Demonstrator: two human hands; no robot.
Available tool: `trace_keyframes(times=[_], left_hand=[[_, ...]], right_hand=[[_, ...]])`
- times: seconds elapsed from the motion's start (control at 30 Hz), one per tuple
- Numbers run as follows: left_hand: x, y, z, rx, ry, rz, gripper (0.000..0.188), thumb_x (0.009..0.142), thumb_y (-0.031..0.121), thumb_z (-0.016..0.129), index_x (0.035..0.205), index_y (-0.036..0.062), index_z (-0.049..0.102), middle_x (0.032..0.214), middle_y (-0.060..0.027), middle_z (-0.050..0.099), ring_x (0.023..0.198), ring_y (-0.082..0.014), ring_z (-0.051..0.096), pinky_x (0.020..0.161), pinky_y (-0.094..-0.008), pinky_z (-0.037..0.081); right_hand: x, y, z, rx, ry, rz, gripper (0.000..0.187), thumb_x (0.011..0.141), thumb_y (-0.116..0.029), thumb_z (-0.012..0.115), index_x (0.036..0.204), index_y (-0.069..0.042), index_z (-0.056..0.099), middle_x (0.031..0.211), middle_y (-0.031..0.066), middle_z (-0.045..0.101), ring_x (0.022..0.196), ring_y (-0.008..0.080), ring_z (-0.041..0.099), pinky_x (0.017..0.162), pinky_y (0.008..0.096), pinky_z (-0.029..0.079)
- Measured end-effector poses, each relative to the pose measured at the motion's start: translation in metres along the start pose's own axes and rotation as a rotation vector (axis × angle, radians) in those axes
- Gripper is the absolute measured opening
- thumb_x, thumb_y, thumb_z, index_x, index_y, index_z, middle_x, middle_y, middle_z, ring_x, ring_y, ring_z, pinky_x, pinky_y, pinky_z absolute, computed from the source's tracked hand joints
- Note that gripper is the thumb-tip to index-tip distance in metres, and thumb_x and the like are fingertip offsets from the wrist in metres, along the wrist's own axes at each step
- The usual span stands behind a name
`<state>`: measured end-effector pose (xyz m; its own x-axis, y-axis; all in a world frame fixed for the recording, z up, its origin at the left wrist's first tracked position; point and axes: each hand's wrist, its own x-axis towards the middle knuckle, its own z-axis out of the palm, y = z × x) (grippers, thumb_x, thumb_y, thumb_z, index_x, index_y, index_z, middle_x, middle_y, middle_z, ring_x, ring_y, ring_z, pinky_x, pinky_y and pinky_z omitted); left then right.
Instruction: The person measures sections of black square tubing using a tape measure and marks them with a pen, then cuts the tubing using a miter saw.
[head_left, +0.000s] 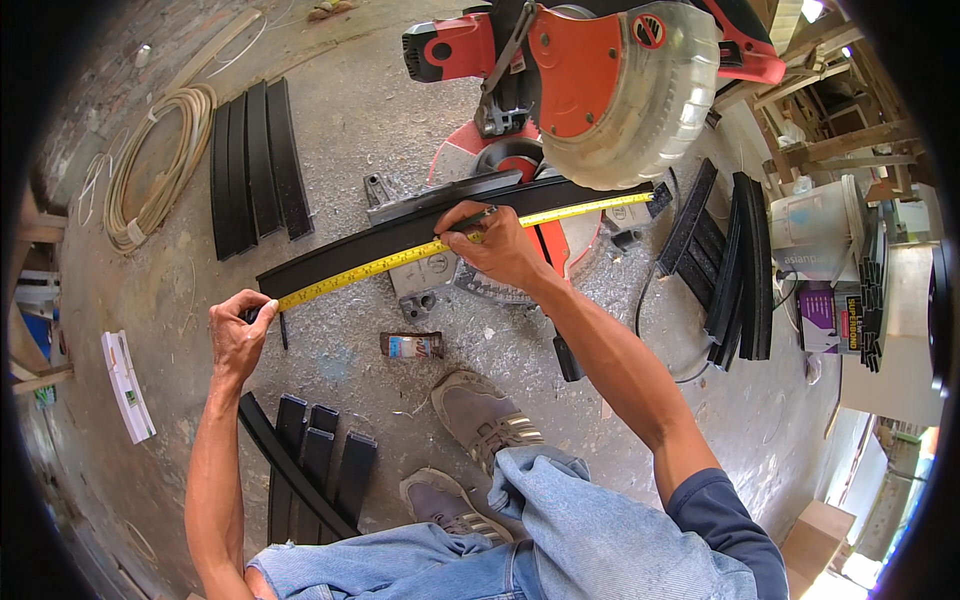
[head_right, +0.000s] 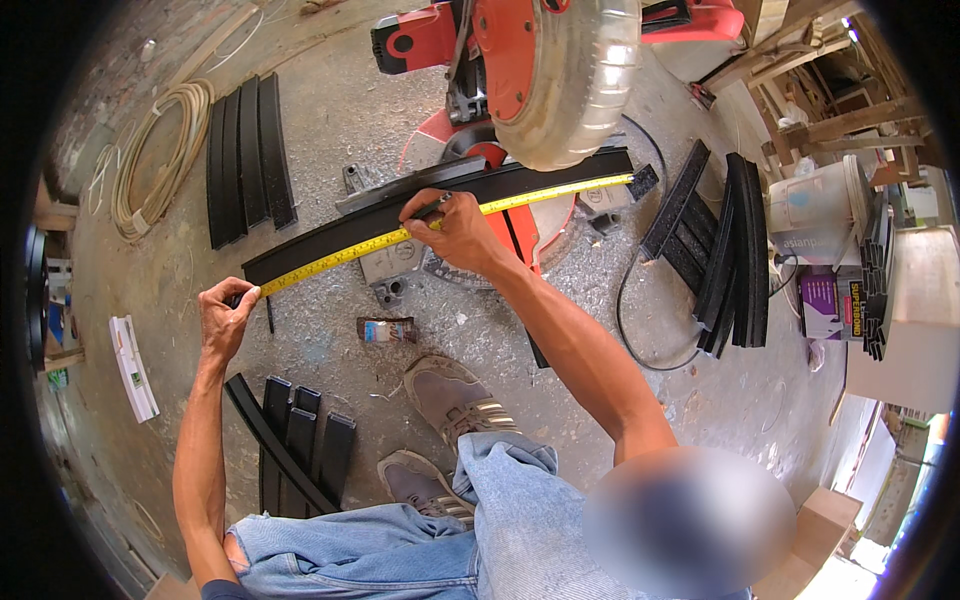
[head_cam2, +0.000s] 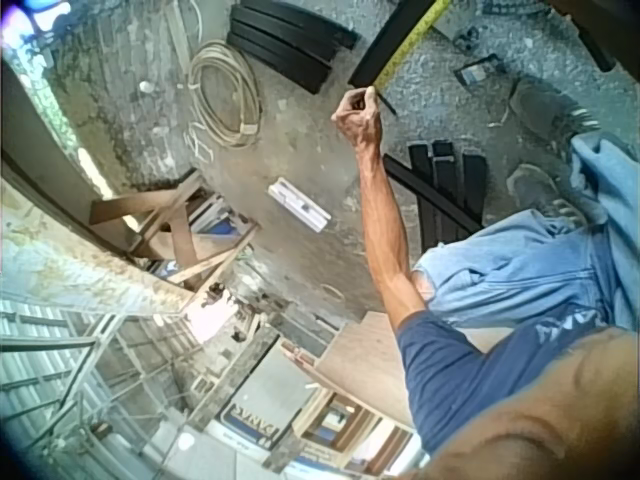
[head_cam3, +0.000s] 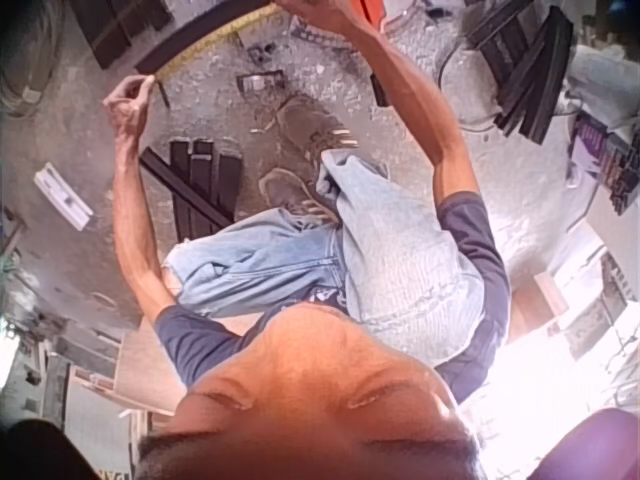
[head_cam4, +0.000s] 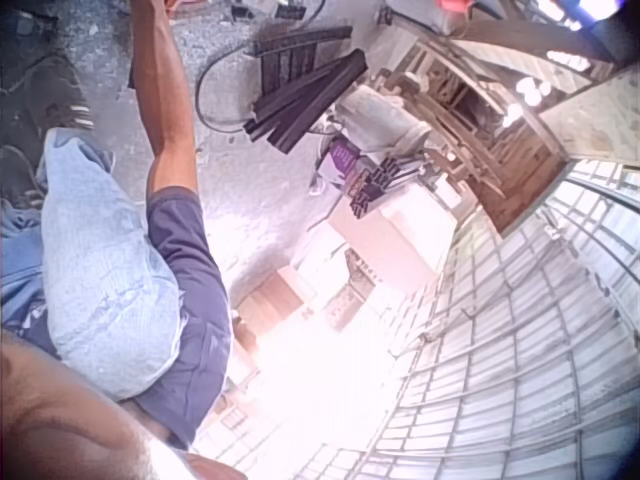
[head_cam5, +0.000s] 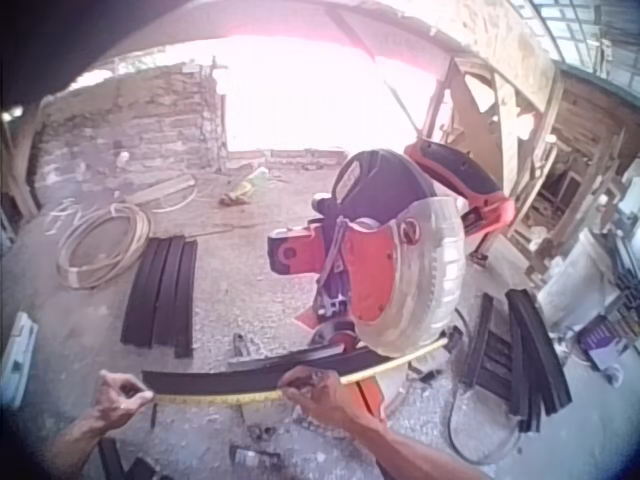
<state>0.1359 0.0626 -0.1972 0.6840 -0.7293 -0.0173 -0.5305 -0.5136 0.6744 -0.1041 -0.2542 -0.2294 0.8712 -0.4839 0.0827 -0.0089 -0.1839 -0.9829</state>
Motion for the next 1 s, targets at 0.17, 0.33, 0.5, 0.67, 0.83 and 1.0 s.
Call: trace_keyframes(times=[0.17,0.33,0.5,0.67,0.83,1.0], left_hand=[[0.0003,0.0047,-0.0003,0.006,-0.004,-0.008,0.016,0.088,0.016,0.073,0.083,0.0004,0.075,0.069,-0.0049,0.070,0.060,-0.0083,0.056,0.057,-0.0273,0.046],[0.0004,0.0026,-0.0002,-0.003,-0.004,-0.012,0.016,0.088,0.015,0.074,0.083,0.0003,0.075,0.069,-0.0050,0.070,0.060,-0.0084,0.056,0.058,-0.0276,0.046],[0.0006,0.0063,-0.0016,0.010,-0.012,-0.010,0.014,0.088,0.013,0.073,0.082,0.0002,0.075,0.070,-0.0026,0.068,0.064,-0.0077,0.055,0.060,-0.0266,0.046],[0.0006,0.0024,0.0001,0.009,0.009,0.006,0.015,0.087,0.015,0.074,0.082,0.0000,0.075,0.068,-0.0050,0.069,0.060,-0.0085,0.056,0.057,-0.0279,0.046],[0.0002,0.0096,-0.0021,0.016,-0.026,-0.051,0.013,0.087,0.012,0.074,0.082,0.0000,0.074,0.071,-0.0029,0.069,0.065,-0.0078,0.056,0.060,-0.0269,0.046],[-0.0004,0.0042,-0.0007,0.014,0.005,-0.003,0.015,0.087,0.015,0.073,0.083,0.0001,0.075,0.068,-0.0055,0.069,0.059,-0.0089,0.055,0.057,-0.0278,0.046]], right_hand=[[0.0002,0.0003,-0.0009,0.006,0.000,0.014,0.006,0.086,0.001,0.069,0.092,0.003,0.070,0.086,0.0068,0.068,0.083,0.0116,0.064,0.077,0.0292,0.055],[-0.0002,-0.0003,-0.0010,0.002,-0.002,0.001,0.006,0.087,0.000,0.069,0.093,0.003,0.070,0.087,0.0069,0.069,0.082,0.0114,0.064,0.077,0.0291,0.055],[-0.0001,-0.0008,-0.0001,0.027,0.009,0.017,0.006,0.087,0.000,0.069,0.093,0.003,0.071,0.086,0.0071,0.069,0.082,0.0116,0.064,0.076,0.0294,0.055],[0.0001,0.0002,-0.0006,0.001,0.000,-0.017,0.007,0.087,0.001,0.069,0.093,0.004,0.070,0.087,0.0078,0.069,0.082,0.0118,0.064,0.077,0.0296,0.055],[-0.0002,-0.0008,0.0008,0.041,0.029,0.016,0.007,0.086,0.003,0.068,0.092,0.003,0.071,0.087,0.0072,0.069,0.083,0.0123,0.065,0.077,0.0301,0.056],[-0.0001,-0.0034,-0.0009,0.011,0.007,0.029,0.008,0.085,0.003,0.068,0.093,0.004,0.071,0.088,0.0073,0.070,0.081,0.0126,0.065,0.077,0.0305,0.056]])
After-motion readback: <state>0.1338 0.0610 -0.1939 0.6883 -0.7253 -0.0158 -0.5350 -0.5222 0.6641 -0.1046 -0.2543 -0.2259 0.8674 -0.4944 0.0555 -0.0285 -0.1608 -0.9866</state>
